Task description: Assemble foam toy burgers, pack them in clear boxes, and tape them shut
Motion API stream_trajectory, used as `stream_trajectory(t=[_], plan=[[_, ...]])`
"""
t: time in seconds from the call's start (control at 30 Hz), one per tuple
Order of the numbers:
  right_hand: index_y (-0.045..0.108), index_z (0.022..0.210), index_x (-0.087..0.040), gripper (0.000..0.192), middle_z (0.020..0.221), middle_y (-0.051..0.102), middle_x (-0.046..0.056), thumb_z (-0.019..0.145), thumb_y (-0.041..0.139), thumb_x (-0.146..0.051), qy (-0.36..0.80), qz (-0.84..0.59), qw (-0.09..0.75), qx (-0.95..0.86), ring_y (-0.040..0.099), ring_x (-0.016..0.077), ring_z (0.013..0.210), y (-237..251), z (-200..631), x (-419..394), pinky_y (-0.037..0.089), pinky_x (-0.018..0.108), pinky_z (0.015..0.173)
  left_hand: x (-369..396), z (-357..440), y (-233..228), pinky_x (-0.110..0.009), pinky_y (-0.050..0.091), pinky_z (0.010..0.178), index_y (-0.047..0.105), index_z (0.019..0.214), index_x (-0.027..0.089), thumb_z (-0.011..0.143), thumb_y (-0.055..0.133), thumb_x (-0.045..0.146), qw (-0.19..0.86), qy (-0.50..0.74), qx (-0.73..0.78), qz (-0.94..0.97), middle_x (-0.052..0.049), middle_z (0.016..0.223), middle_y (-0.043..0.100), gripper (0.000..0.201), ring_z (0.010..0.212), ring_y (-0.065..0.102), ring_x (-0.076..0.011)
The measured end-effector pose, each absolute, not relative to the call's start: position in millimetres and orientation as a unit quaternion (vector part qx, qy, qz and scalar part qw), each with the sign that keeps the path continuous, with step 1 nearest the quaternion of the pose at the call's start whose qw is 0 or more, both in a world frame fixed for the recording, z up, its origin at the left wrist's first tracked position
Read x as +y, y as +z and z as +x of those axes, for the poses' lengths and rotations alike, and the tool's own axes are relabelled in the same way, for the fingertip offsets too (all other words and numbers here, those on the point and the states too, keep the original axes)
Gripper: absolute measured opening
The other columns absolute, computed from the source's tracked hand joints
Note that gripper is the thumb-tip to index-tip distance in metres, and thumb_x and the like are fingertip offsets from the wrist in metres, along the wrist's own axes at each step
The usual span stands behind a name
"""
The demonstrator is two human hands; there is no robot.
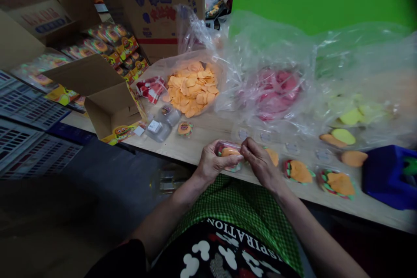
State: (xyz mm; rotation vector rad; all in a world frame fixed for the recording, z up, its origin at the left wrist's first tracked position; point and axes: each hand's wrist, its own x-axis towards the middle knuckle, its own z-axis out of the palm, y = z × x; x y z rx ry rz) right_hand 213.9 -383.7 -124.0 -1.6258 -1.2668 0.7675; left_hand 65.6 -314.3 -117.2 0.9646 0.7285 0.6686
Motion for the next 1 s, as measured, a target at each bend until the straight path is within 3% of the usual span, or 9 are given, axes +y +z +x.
stream_trajectory(t=[0.23, 0.4, 0.47, 0.57, 0.67, 0.87, 1.0], plan=[[0.042, 0.075, -0.026, 0.044, 0.073, 0.048, 0.001, 0.098, 0.04, -0.064, 0.32, -0.657, 0.492, -0.474, 0.047, 0.0201, 0.069, -125, 185, -399, 0.043, 0.032, 0.066, -311, 72, -111, -0.023, 0.05, 0.064, 0.068, 0.092, 0.015, 0.053, 0.094, 0.035, 0.75, 0.407, 0.35, 0.387, 0.0, 0.079, 0.069, 0.051, 0.066, 0.06, -0.0109], [0.039, 0.068, -0.025, 0.053, 0.063, 0.042, -0.002, 0.094, 0.04, -0.071, 0.287, -0.65, 0.557, -0.43, 0.041, 0.0172, 0.06, -134, 183, -399, 0.037, 0.029, 0.057, -316, 79, -111, -0.025, 0.052, 0.066, 0.066, 0.097, 0.016, 0.055, 0.093, 0.036, 0.756, 0.423, 0.347, 0.359, -0.001, 0.084, 0.07, 0.054, 0.068, 0.061, -0.0118], [0.04, 0.067, -0.025, 0.053, 0.062, 0.041, -0.002, 0.094, 0.041, -0.07, 0.293, -0.653, 0.544, -0.439, 0.04, 0.0166, 0.059, -133, 189, -398, 0.036, 0.029, 0.057, -316, 79, -114, -0.024, 0.052, 0.065, 0.067, 0.096, 0.015, 0.056, 0.093, 0.036, 0.747, 0.427, 0.351, 0.37, -0.001, 0.084, 0.07, 0.053, 0.068, 0.061, -0.0116], [0.046, 0.072, -0.024, 0.047, 0.068, 0.051, 0.0, 0.094, 0.043, -0.064, 0.299, -0.673, 0.492, -0.464, 0.047, 0.0185, 0.065, -122, 199, -394, 0.039, 0.03, 0.062, -317, 78, -117, -0.024, 0.051, 0.064, 0.068, 0.095, 0.015, 0.058, 0.093, 0.038, 0.731, 0.405, 0.352, 0.422, -0.001, 0.081, 0.069, 0.05, 0.067, 0.06, -0.0114], [0.054, 0.081, -0.023, 0.038, 0.08, 0.061, 0.003, 0.095, 0.041, -0.056, 0.275, -0.681, 0.511, -0.447, 0.055, 0.0202, 0.075, -110, 202, -383, 0.043, 0.031, 0.068, -321, 78, -117, -0.025, 0.052, 0.068, 0.069, 0.097, 0.016, 0.062, 0.091, 0.039, 0.7, 0.369, 0.333, 0.513, -0.001, 0.084, 0.069, 0.048, 0.071, 0.061, -0.0131], [0.048, 0.061, -0.024, 0.037, 0.056, 0.049, -0.001, 0.085, 0.046, -0.051, 0.225, -0.713, 0.554, -0.365, 0.046, 0.0173, 0.056, -115, 206, -364, 0.035, 0.031, 0.057, -333, 83, -114, -0.029, 0.052, 0.086, 0.062, 0.113, 0.018, 0.085, 0.071, 0.04, 0.596, 0.387, 0.343, 0.614, -0.009, 0.111, 0.065, 0.036, 0.1, 0.063, -0.0202], [0.058, 0.065, -0.022, 0.037, 0.059, 0.057, 0.001, 0.085, 0.046, -0.05, 0.214, -0.724, 0.544, -0.366, 0.051, 0.0185, 0.058, -119, 213, -364, 0.037, 0.031, 0.058, -323, 80, -113, -0.029, 0.051, 0.079, 0.064, 0.104, 0.017, 0.09, 0.065, 0.04, 0.575, 0.386, 0.362, 0.624, -0.009, 0.104, 0.064, 0.026, 0.088, 0.061, -0.0178]])
